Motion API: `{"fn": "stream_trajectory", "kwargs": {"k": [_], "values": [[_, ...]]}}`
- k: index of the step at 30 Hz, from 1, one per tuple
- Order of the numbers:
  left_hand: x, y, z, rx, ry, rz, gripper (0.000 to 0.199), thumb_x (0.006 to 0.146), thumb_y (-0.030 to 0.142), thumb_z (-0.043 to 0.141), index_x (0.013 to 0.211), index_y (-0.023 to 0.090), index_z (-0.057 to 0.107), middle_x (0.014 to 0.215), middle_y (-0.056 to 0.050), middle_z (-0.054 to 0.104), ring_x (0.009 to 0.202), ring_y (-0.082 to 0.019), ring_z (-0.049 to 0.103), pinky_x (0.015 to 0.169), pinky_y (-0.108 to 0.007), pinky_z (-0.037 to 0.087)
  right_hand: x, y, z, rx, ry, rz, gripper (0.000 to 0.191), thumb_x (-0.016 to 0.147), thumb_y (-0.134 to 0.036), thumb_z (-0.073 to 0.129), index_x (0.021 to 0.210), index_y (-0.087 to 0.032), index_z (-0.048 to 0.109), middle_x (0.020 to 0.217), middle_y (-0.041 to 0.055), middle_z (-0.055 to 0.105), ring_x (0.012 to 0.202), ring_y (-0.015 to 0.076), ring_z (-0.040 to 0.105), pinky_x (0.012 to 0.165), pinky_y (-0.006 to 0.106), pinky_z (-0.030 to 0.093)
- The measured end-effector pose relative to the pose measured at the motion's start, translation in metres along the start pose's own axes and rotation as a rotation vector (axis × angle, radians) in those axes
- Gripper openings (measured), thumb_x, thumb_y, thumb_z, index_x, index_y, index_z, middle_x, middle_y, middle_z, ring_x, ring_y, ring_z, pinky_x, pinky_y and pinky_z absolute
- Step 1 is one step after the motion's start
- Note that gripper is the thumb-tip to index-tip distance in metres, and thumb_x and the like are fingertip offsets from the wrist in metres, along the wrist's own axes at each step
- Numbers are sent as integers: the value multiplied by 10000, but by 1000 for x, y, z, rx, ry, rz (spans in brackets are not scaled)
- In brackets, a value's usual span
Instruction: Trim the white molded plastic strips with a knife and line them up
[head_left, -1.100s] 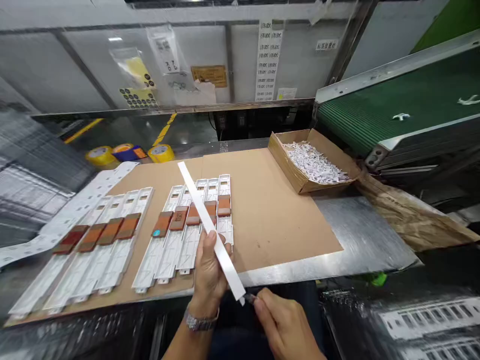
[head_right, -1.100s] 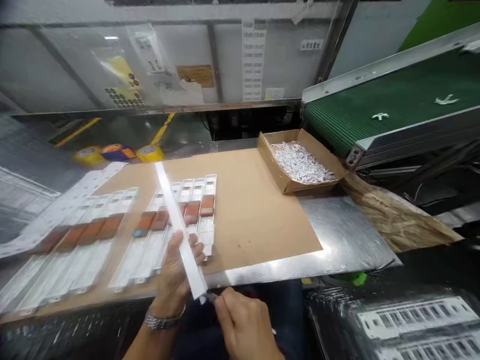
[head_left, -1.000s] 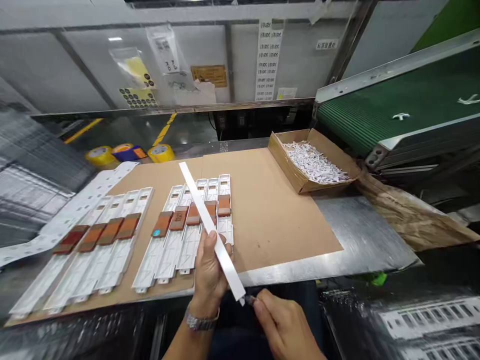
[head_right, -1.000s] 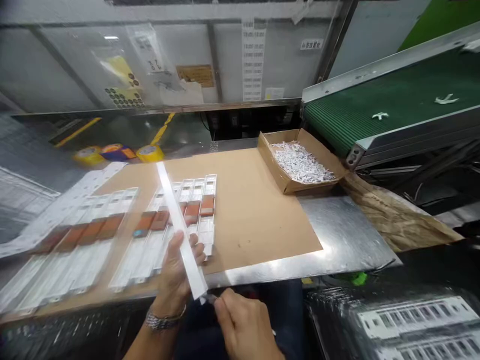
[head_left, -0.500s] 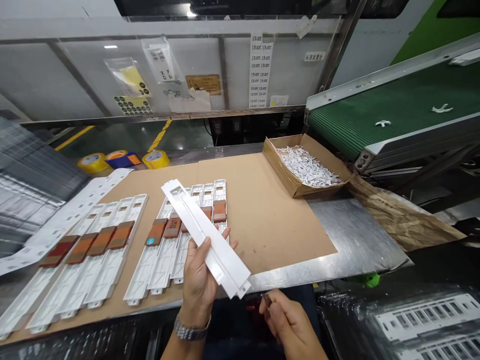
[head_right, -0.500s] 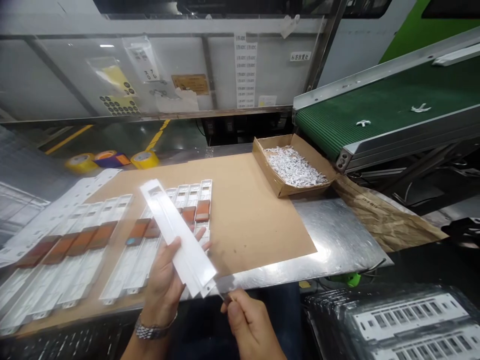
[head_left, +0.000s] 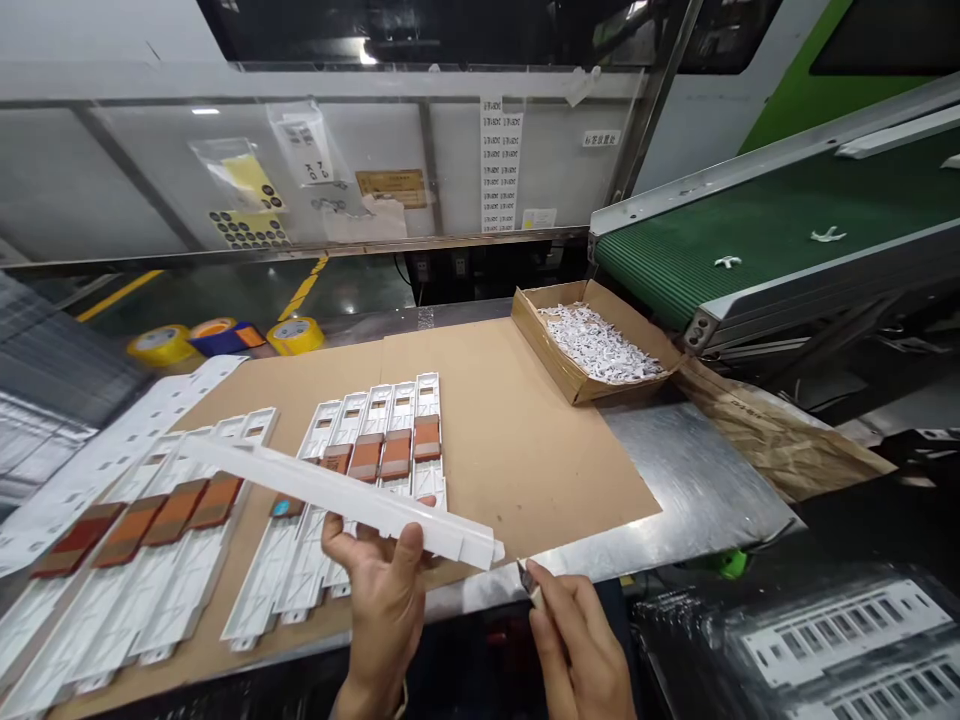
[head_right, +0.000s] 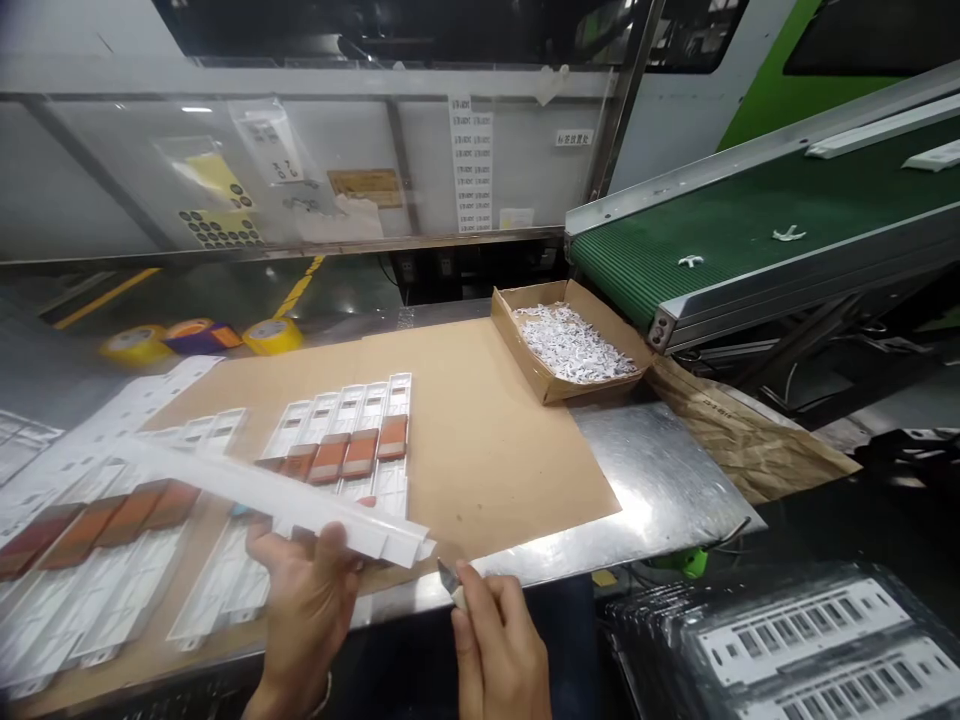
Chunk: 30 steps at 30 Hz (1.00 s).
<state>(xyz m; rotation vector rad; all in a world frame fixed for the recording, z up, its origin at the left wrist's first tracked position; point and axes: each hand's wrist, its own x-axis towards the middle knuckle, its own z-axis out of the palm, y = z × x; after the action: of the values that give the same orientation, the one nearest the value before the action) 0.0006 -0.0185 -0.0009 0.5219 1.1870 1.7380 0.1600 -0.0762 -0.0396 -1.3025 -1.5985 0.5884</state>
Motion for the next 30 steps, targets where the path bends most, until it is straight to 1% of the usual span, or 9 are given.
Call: {"fn": "stream_trajectory", "kwargs": {"k": [2,5,8,11,15,20,24,30], "values": [[0,-1,0,13,37,28,743,688,336,740,1242,423,253,1294,-63,450,879,-170,621,685,-311,551,-2,1,3,-79,20,-82,385,919,-172,451,1295,-236,501,921,60,565,772,146,584,683,230,476],[1,-3,0,24,80,45,805,638,332,778,1240,416,250,1329,-74,414,871,-163,623,685,-295,550,-4,4,6,-177,35,-175,397,912,-152,461,1307,-187,489,871,76,603,786,177,599,725,265,488],[1,-5,-1,45,77,74,858,618,317,795,1256,390,226,1258,-74,476,875,-150,621,744,-298,537,-5,6,9,-246,43,-218,385,911,-158,469,1295,-158,500,792,73,601,740,184,600,715,282,496],[1,-6,-2,64,87,106,831,636,310,784,1255,382,234,1237,-64,489,908,-142,609,804,-300,515,-4,5,11,-273,47,-219,365,913,-177,467,1273,-150,523,753,70,590,685,175,596,660,270,501],[0,-6,-2,66,86,107,781,662,302,763,1236,393,240,1260,-61,463,895,-139,605,776,-289,521,-3,4,13,-280,40,-190,362,911,-191,461,1263,-159,538,733,64,583,638,163,587,598,249,494],[-2,-4,-1,79,83,117,752,675,290,754,1224,384,249,1243,-52,467,901,-130,601,791,-268,510,-4,4,13,-296,15,-175,393,910,-181,466,1301,-178,504,748,69,587,654,168,586,628,263,499],[-2,-4,-1,79,81,111,757,670,286,760,1224,397,256,1268,-41,441,916,-120,598,830,-269,496,-5,5,14,-303,31,-184,407,910,-181,470,1316,-189,490,750,70,587,665,172,589,641,268,502],[-2,-3,1,92,87,102,727,686,292,745,1219,390,259,1226,-41,470,884,-124,603,770,-254,515,-4,5,15,-295,22,-173,407,907,-182,471,1314,-192,498,742,64,584,660,170,593,627,261,506]]}}
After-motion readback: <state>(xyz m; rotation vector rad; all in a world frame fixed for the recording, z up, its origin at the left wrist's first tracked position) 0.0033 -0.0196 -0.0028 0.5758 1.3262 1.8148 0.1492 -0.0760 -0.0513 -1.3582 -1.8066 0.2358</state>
